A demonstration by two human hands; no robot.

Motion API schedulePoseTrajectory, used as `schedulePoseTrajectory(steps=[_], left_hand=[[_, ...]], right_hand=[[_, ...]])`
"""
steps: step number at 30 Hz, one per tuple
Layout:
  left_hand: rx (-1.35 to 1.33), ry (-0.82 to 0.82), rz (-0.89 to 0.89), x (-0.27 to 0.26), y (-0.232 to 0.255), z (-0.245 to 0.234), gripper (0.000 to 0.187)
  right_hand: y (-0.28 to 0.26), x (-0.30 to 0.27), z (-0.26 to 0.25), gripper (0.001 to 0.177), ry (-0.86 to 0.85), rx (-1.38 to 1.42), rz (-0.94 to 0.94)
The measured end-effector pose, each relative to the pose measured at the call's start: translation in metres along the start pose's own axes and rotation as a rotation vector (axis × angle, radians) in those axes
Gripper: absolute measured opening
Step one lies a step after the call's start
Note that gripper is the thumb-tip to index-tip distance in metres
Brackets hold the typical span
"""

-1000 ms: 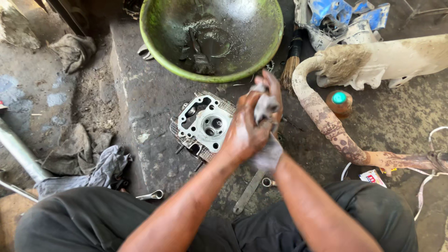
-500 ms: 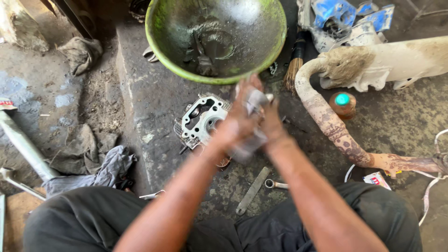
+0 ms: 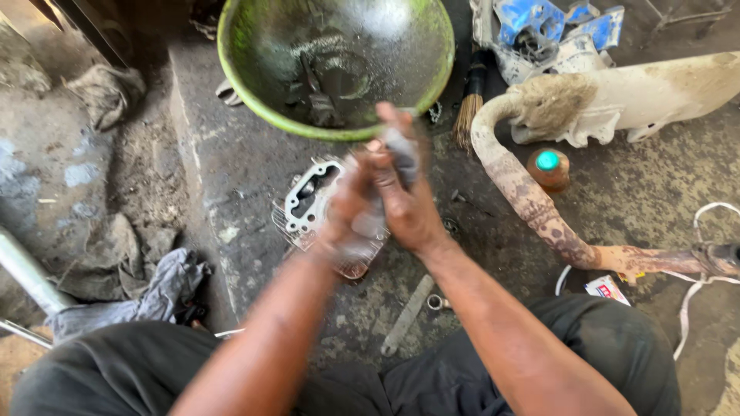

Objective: The person pours a cleaning liquid from a plastic bottle onto a disassembled engine cylinder head held over a green basin. They then wipe the part thoroughly with a rag, cleaning the surfaces and crevices.

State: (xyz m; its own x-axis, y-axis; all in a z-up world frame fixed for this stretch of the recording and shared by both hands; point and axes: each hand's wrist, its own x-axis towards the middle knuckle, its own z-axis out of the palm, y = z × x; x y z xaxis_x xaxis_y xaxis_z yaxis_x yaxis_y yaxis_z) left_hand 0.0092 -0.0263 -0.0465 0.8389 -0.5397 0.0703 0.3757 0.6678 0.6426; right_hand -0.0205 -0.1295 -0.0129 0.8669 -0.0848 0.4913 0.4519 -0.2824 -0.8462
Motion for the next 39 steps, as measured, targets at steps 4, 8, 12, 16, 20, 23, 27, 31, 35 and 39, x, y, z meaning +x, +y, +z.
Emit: schedulePoseTrajectory(steps=[4,8,12,16,20,23,27,31,35,39], left_hand=[[0.273,-0.406,0.019,-0.025,0.006,0.034,0.088],[-0.221,-0.453,0.2,-0.009,0.039,0.034,0.089],[-0.391,-0.199,0.391,-0.001,0.053,0.016,0.096],[0.044,-0.104,0.418,-0.015,0.027,0.029,0.088],[-0.128,-0.28,0.241,-0.037,-0.017,0.075,0.087],[-0.351,-0.194,-0.078,-0.026,-0.016,0.059,0.09],[-0.651,-0.126,0.184,0.001,0.038,-0.015,0.087],[-0.168,-0.031,0.221,-0.006,0.026,-0.033,0.081],[0.117,-0.224,0.01,-0.016,-0.026,-0.003,0.078],[0.805,-0.506,-0.225,-0.005,-0.016,0.0,0.077]], right_hand=[[0.022,0.014,-0.022,0.049,0.377,-0.278,0.147],[0.004,0.012,-0.018,0.047,0.37,-0.034,0.313],[-0.039,-0.04,0.045,0.047,0.179,0.491,0.573],[-0.017,-0.025,0.035,0.048,0.29,0.669,0.957],[0.014,0.024,-0.044,0.035,0.492,0.104,0.643],[0.007,0.031,-0.07,0.032,0.405,-0.323,0.224],[-0.043,-0.061,0.01,0.035,-0.193,-0.138,0.177],[-0.066,-0.085,0.046,0.04,-0.428,-0.426,-0.08],[-0.019,0.0,0.008,0.048,0.017,0.491,0.36],[-0.013,-0.001,-0.037,0.024,-0.176,0.055,0.215]])
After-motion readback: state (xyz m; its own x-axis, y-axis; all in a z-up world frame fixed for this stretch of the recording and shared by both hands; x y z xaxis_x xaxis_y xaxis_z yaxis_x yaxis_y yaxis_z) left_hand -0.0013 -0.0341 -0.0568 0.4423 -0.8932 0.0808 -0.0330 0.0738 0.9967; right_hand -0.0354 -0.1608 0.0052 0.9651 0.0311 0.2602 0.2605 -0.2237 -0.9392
